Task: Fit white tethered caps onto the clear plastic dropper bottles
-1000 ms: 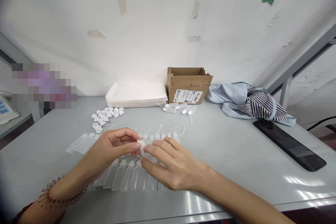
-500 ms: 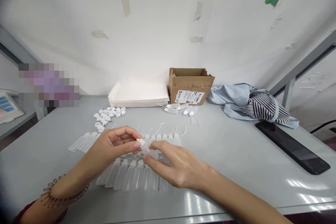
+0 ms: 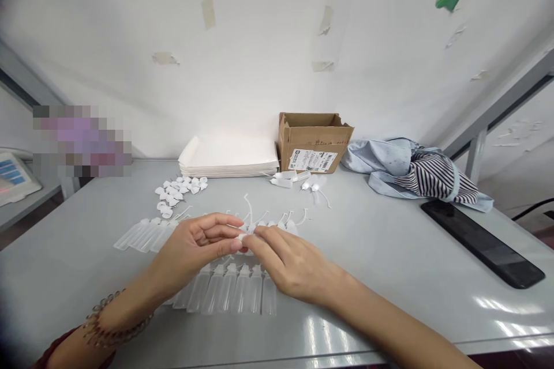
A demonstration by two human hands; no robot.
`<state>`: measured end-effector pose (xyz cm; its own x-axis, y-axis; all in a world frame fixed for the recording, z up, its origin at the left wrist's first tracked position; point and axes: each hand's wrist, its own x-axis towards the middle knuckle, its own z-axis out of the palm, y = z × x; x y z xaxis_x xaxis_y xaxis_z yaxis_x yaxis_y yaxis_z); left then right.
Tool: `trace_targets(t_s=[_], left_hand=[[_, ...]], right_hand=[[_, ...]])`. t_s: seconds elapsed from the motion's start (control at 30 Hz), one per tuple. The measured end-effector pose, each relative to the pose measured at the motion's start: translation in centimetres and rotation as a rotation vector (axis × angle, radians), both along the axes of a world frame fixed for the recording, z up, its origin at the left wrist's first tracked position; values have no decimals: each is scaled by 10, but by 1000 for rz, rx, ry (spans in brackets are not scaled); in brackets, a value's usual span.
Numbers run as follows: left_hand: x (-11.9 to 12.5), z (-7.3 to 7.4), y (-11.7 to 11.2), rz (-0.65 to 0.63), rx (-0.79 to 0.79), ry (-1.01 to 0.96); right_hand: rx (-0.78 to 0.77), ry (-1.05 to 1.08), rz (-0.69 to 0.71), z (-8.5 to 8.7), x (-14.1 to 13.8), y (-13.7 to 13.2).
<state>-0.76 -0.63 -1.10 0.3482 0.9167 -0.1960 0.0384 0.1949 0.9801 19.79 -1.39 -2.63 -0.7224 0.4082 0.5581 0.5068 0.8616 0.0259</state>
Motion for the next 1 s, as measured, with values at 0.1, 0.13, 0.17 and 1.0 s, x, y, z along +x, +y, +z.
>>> trace_targets(t_s=[0.1, 0.13, 0.17, 1.0], left_hand=[[4, -3, -1, -24, 10, -33], [5, -3, -1, -29, 11, -43], [5, -3, -1, -34, 12, -50], [2, -2, -4, -118, 695, 151]], right_hand=[[-36, -2, 0, -3, -1, 1], [-16, -11, 2, -2, -1, 2], [6, -19, 6, -2, -1, 2], [-365, 214, 35, -8, -3, -2]])
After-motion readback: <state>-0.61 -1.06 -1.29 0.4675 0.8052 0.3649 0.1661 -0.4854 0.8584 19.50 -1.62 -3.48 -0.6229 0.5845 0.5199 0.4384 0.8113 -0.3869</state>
